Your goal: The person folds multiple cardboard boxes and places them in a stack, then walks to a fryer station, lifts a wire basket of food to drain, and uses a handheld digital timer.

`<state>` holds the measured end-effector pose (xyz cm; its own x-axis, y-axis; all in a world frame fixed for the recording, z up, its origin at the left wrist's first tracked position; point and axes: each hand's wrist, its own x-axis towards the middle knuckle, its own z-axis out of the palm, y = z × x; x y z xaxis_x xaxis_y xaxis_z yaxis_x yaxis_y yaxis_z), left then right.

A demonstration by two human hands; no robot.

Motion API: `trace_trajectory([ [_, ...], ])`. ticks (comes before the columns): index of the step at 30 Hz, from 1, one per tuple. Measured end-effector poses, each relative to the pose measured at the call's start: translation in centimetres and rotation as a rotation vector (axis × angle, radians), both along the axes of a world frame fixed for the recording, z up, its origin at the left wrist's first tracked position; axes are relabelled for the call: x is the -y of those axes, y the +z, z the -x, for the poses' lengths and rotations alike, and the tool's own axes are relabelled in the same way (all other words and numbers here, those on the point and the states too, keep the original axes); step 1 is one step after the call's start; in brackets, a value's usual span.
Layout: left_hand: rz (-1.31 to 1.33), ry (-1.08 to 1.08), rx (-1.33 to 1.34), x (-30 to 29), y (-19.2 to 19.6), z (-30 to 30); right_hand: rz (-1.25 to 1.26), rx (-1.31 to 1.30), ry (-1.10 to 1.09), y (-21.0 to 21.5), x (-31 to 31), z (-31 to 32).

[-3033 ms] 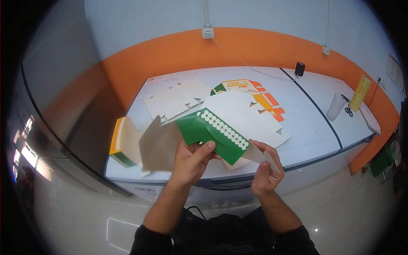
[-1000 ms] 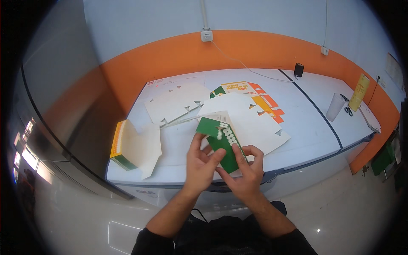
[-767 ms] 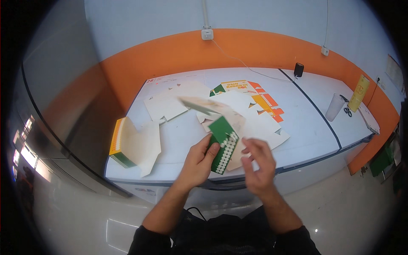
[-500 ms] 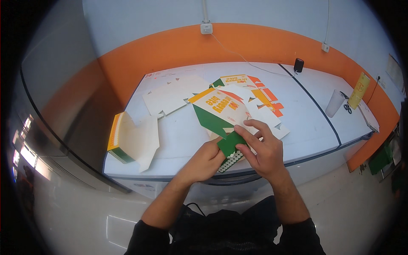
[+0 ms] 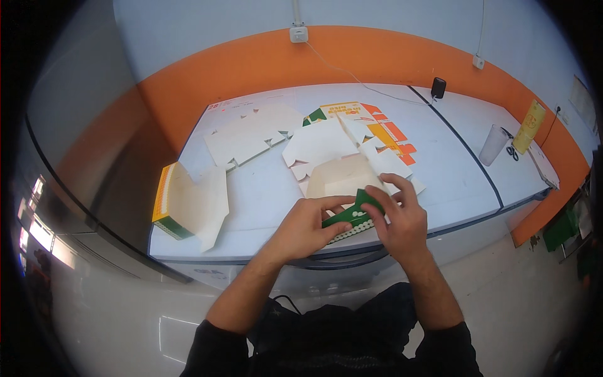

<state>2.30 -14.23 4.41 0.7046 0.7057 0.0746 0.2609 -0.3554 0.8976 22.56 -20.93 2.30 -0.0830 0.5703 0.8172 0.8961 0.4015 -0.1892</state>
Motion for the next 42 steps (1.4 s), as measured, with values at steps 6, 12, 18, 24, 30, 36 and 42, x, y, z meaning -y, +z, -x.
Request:
trace_trajectory([
  [6,-0.136,-0.076,0.059,-0.1,-0.9,0.0,-0.055,-0.081,-0.032,-0.8,0.0,0.0],
  [12,-0.286,0.000,0.006,0.3,-1.5,-0.4,0.015,0.018,0.059,-1.4,0.1,-0.6],
  [18,-0.358,0.021,-0.123,0.5,-1.5,-1.3,-0.084,0.000,0.024,-2.9,-0.3,-0.1],
  [24,-0.329,-0.020,-0.083,0.3,-1.4,-2.0,-0.175,-0.099,-0.091,-3.9,-0.9,-0.3],
  [30,-0.292,-0.009,-0.076,0.3,-1.6,-2.4,-0.090,-0.065,0.014,-4.0,-0.7,-0.6],
  [36,-0.591,0.116,0.013,-0.4,-3.6,-2.5,0.069,0.015,0.118,-5.3,-0.5,-1.2],
  [42,-0.762,0.243,-0.026,-0.1,-4.6,-0.5,0.155,-0.034,0.018,-6.6,0.8,-0.7],
])
